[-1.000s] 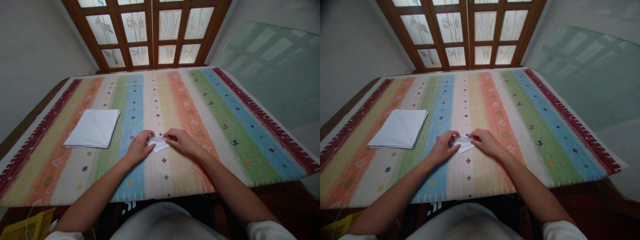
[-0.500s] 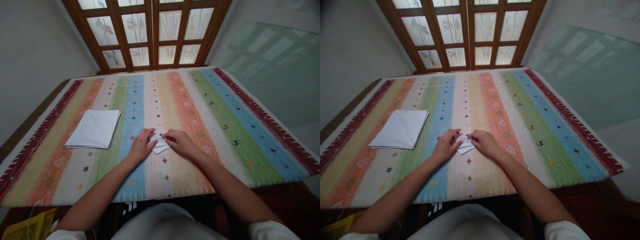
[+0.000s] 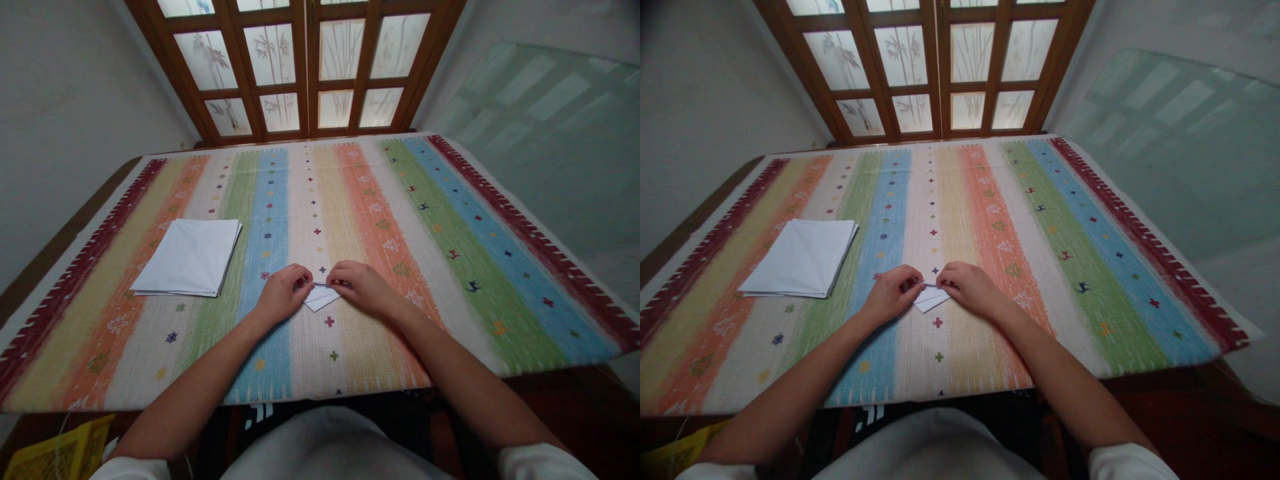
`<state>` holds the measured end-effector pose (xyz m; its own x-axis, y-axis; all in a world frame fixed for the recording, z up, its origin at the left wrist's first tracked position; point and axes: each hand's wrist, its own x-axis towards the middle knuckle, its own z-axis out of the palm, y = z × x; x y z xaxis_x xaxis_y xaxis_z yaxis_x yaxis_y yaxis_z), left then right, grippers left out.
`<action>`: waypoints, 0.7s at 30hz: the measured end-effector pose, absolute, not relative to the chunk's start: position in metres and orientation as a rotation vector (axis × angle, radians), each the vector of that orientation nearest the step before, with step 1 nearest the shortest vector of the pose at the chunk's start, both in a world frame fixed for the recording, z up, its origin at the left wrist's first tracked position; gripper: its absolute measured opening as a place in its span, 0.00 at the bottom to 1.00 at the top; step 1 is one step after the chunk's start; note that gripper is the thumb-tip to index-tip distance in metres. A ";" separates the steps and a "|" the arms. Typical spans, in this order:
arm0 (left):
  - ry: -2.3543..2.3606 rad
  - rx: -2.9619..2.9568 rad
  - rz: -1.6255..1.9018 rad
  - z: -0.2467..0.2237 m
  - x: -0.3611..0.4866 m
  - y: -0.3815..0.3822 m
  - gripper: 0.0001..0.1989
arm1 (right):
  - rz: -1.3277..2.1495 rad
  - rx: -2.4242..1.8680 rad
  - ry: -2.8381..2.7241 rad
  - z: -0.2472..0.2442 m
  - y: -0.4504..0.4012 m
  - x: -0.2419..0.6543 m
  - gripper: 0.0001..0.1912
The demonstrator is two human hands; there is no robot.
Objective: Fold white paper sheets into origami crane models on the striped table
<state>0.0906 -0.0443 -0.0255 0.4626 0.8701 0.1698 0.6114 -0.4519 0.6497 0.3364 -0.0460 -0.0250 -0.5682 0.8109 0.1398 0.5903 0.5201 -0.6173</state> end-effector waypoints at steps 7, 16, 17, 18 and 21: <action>1.112 2.321 0.523 -0.014 0.085 -0.052 0.06 | 0.665 -1.123 -2.469 -0.021 -0.048 0.338 0.11; 1.069 2.415 0.496 -0.020 0.087 -0.051 0.06 | 0.757 -1.166 -2.436 -0.016 -0.048 0.342 0.08; 1.065 2.428 0.493 -0.020 0.087 -0.052 0.06 | 0.752 -1.165 -2.444 -0.016 -0.048 0.342 0.07; 1.064 2.434 0.494 -0.020 0.087 -0.052 0.06 | 0.744 -1.164 -2.447 -0.017 -0.048 0.342 0.07; 1.051 2.442 0.503 -0.021 0.086 -0.053 0.07 | 0.717 -1.171 -2.452 -0.018 -0.050 0.340 0.08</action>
<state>0.0862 -0.0533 -0.0215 0.6467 0.7466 0.1559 0.5898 -0.6191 0.5184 0.3404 -0.0498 -0.0178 -0.6077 0.7904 0.0774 0.6242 0.5357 -0.5687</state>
